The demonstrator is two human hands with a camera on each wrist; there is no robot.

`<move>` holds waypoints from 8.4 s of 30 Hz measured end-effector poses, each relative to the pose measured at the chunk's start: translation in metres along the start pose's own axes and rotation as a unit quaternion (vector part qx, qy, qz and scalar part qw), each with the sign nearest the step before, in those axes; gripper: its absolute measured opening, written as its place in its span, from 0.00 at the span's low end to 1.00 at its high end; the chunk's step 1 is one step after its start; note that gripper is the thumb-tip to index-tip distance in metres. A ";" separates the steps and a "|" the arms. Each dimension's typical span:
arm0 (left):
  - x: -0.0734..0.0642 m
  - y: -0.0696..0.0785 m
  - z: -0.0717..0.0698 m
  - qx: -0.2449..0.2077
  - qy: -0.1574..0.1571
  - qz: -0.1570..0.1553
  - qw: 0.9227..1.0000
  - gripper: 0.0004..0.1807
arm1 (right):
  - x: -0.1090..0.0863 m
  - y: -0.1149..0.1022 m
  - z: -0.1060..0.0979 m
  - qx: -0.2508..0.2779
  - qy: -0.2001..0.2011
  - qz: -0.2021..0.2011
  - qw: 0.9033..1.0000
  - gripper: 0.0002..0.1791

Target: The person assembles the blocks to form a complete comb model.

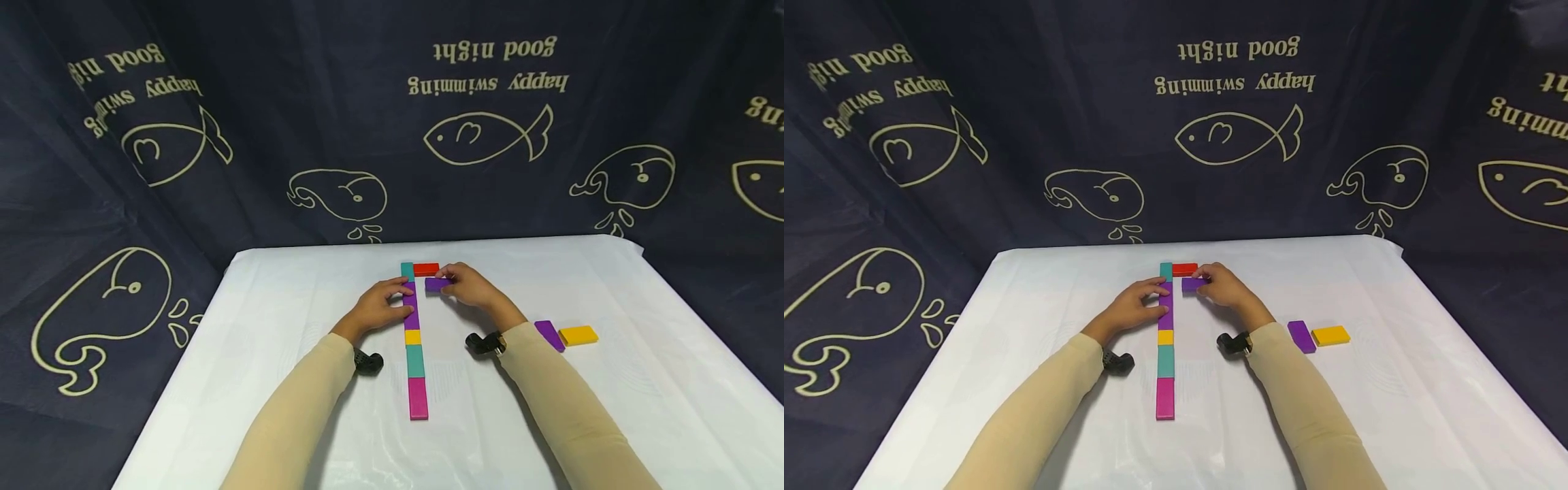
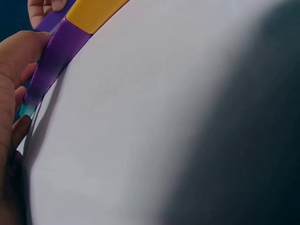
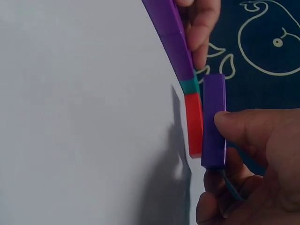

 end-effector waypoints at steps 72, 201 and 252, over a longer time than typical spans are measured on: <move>0.002 0.002 0.000 0.000 0.007 0.017 1.000 0.21 | 0.014 0.014 0.008 -0.034 0.054 0.057 0.996 0.14; -0.001 -0.001 0.001 -0.014 0.004 0.002 1.000 0.20 | -0.137 0.031 -0.079 -0.108 0.012 -0.032 0.994 0.15; 0.001 -0.002 0.000 0.005 0.001 -0.004 1.000 0.21 | -0.025 -0.021 0.014 -0.094 -0.067 -0.104 0.988 0.13</move>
Point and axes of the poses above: each hand's wrist, its own x-axis towards the middle knuckle, its own z-axis out of the palm, y = z × x, the point moved 10 cm from there along x, towards the middle knuckle, and after that the axes turned 2 degrees about -x, right-handed, at the moved point
